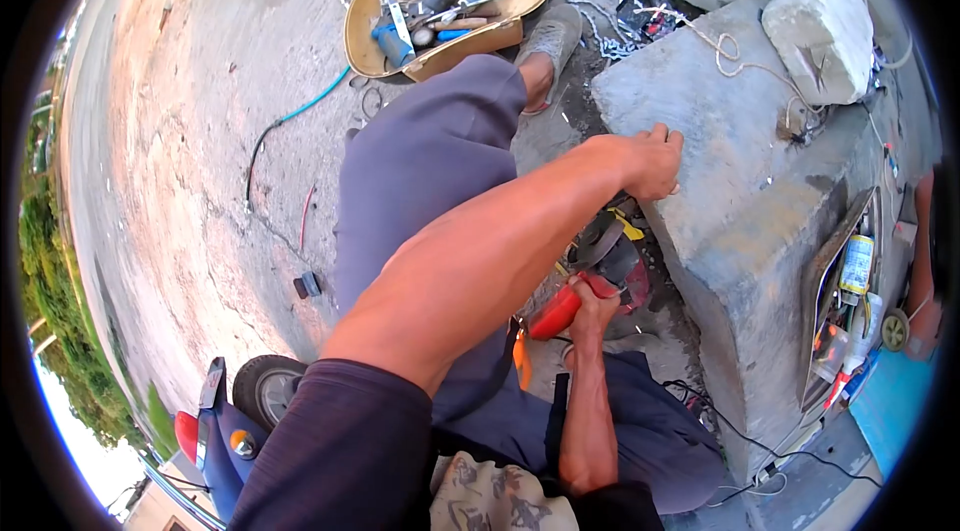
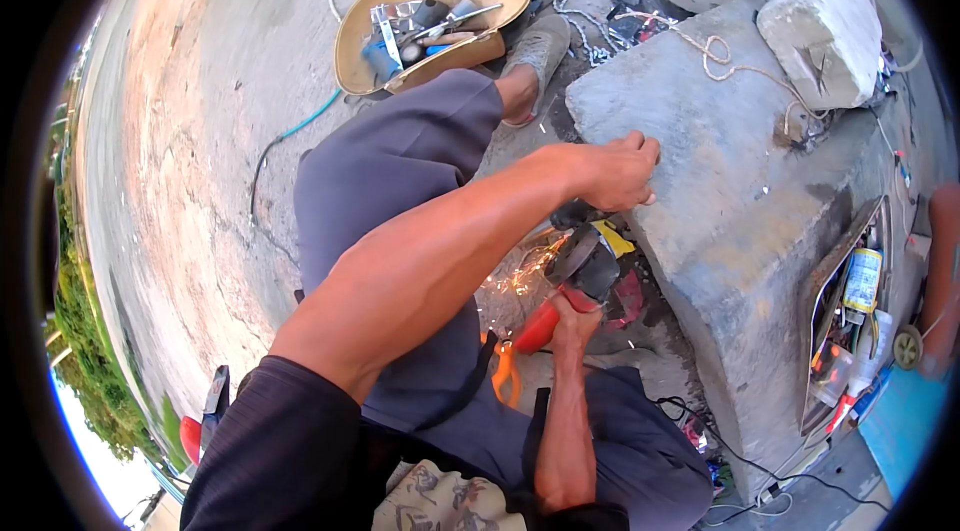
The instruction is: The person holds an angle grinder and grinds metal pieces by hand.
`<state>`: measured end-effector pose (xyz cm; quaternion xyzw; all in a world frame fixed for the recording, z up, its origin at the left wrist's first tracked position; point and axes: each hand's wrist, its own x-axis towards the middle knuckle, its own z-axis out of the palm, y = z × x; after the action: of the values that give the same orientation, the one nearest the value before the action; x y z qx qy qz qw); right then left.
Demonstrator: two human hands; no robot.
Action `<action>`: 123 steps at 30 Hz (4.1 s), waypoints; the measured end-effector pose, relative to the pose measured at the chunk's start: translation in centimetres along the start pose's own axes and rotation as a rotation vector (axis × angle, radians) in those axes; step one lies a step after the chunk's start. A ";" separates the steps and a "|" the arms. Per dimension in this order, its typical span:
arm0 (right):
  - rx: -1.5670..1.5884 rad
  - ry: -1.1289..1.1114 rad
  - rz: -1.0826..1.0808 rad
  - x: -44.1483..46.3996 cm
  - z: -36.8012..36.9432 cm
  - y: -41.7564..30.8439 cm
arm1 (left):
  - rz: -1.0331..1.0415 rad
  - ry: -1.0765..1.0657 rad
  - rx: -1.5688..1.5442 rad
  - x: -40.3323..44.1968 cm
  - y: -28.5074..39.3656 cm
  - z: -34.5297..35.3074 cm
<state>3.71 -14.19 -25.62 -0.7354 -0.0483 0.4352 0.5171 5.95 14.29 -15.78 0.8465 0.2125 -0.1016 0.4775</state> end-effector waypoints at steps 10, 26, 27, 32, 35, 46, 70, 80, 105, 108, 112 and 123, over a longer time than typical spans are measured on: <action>0.095 0.006 0.011 0.4 0.0 0.1 | -0.028 -0.027 0.023 -0.1 0.6 -0.4; 0.049 -0.020 0.025 0.4 -0.4 -0.4 | -0.043 -0.046 -0.010 0.3 0.6 -0.5; 0.041 -0.024 0.027 0.4 -0.5 -0.5 | -0.039 -0.043 -0.008 0.3 0.5 -0.4; 0.036 -0.029 0.042 0.3 -0.5 -0.7 | -0.074 -0.068 -0.021 0.9 0.3 -0.2; 0.049 -0.022 0.063 0.4 -0.6 -0.7 | -0.028 -0.036 0.015 0.4 0.4 -0.3; 0.064 -0.047 0.062 1.1 -1.0 -0.5 | -0.035 -0.045 0.010 0.1 0.7 -0.7; 0.029 -0.067 0.054 1.2 -0.9 -1.3 | -0.032 -0.039 0.020 0.3 0.4 -0.4; 0.022 -0.047 0.086 0.9 -1.3 0.0 | -0.044 -0.036 0.018 0.4 0.4 -0.3; -0.007 -0.077 0.070 0.8 -1.5 0.4 | -0.041 -0.050 0.002 0.1 0.6 -0.7; -0.003 -0.081 0.076 0.8 -1.5 0.4 | -0.039 -0.052 0.003 0.1 0.6 -0.9; -0.017 -0.076 0.080 0.9 -1.5 0.5 | -0.041 -0.052 0.013 0.1 0.6 -0.8; -0.015 -0.065 0.082 1.0 -1.7 0.8 | -0.055 -0.058 0.010 0.1 0.7 -0.9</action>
<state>5.18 -15.25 -26.72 -0.7260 -0.0382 0.4795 0.4914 6.37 14.74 -14.82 0.8393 0.2215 -0.1402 0.4764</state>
